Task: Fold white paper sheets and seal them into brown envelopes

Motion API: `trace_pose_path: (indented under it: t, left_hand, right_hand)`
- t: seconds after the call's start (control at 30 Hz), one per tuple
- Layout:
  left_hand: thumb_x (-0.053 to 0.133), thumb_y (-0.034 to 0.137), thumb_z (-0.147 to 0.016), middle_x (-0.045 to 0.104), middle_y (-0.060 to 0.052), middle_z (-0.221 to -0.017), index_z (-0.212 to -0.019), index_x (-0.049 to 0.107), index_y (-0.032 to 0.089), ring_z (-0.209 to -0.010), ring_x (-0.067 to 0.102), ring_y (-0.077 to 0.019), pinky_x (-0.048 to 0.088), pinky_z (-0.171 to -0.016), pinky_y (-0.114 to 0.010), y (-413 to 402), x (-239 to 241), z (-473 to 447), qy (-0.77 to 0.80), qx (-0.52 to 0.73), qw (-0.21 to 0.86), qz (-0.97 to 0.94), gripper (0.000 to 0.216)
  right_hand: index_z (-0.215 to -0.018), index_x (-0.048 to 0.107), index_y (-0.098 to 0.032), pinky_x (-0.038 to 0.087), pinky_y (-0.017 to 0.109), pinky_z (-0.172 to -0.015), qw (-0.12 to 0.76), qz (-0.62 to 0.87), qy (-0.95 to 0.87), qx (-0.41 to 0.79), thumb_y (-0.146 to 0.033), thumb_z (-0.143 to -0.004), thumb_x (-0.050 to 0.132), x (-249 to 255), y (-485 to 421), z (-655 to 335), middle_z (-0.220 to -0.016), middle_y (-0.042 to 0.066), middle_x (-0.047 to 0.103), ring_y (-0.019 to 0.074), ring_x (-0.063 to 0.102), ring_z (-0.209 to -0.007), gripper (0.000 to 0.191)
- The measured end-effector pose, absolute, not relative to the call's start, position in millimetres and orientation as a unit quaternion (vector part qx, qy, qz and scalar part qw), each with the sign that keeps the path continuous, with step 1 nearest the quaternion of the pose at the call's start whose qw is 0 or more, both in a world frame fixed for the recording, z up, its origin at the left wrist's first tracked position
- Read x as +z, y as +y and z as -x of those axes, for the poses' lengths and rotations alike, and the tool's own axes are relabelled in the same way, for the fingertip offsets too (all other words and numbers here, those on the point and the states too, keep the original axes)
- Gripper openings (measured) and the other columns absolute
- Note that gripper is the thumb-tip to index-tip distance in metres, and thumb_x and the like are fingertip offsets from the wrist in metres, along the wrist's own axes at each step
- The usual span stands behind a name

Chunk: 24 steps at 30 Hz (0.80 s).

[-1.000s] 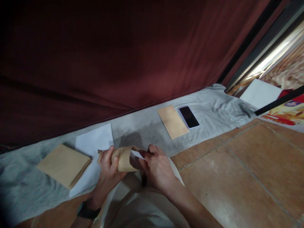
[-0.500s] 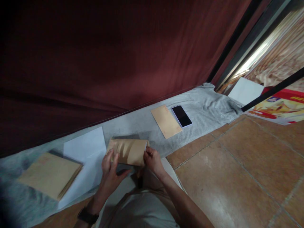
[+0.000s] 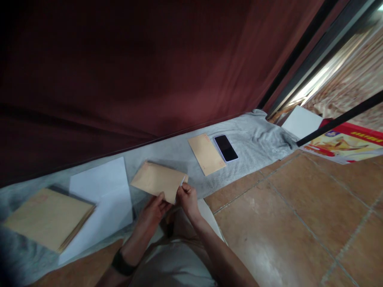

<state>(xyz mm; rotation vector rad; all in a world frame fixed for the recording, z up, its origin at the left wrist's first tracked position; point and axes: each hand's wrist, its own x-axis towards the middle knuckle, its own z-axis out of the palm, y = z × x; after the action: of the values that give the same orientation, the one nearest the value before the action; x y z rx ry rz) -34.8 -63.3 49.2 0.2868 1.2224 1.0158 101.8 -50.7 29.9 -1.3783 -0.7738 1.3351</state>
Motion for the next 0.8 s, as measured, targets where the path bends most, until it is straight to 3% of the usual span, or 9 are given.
trace_pose_path:
  t: [0.17,0.3,0.47,0.8]
  left_hand:
    - [0.083,0.025,-0.065,0.074,-0.001,-0.092,-0.09,0.064,0.02,-0.08,0.073,-0.0162,0.059,-0.068,-0.027,-52.5,45.3,27.3,0.575,0.44,0.669,-0.167,0.032]
    - [0.082,0.031,-0.063,0.075,-0.003,-0.093,-0.096,0.066,0.019,-0.076,0.072,-0.0166,0.056,-0.062,-0.025,-38.5,43.7,35.5,0.581,0.421,0.66,-0.223,0.039]
    - [0.079,0.034,-0.061,0.072,-0.001,-0.081,-0.085,0.065,0.018,-0.068,0.069,-0.0146,0.051,-0.056,-0.022,-24.2,43.8,43.1,0.597,0.411,0.632,-0.276,0.032]
    - [0.076,0.023,-0.063,0.067,0.002,-0.068,-0.084,0.063,0.02,-0.054,0.06,-0.0122,0.049,-0.05,-0.023,-14.4,30.2,42.9,0.627,0.412,0.594,-0.29,0.025]
  right_hand:
    - [-0.063,0.057,-0.02,0.036,0.023,-0.053,0.506,0.589,-0.313,0.547,-0.054,-0.076,0.058,21.3,-53.6,-109.0,-0.058,-0.003,0.051,0.0109,0.042,-0.055,0.036]
    - [-0.064,0.057,-0.02,0.04,0.022,-0.053,0.506,0.581,-0.306,0.559,-0.054,-0.075,0.062,14.4,-52.0,-112.0,-0.057,-0.004,0.052,0.0101,0.044,-0.054,0.036]
    - [-0.065,0.06,-0.02,0.049,0.024,-0.056,0.482,0.588,-0.284,0.584,-0.051,-0.069,0.067,11.6,-51.7,-113.7,-0.059,-0.003,0.059,0.0117,0.053,-0.054,0.032]
    - [-0.067,0.058,-0.021,0.05,0.024,-0.045,0.426,0.633,-0.24,0.601,-0.04,-0.065,0.068,16.0,-42.5,-118.0,-0.056,-0.003,0.064,0.0144,0.061,-0.049,0.021]
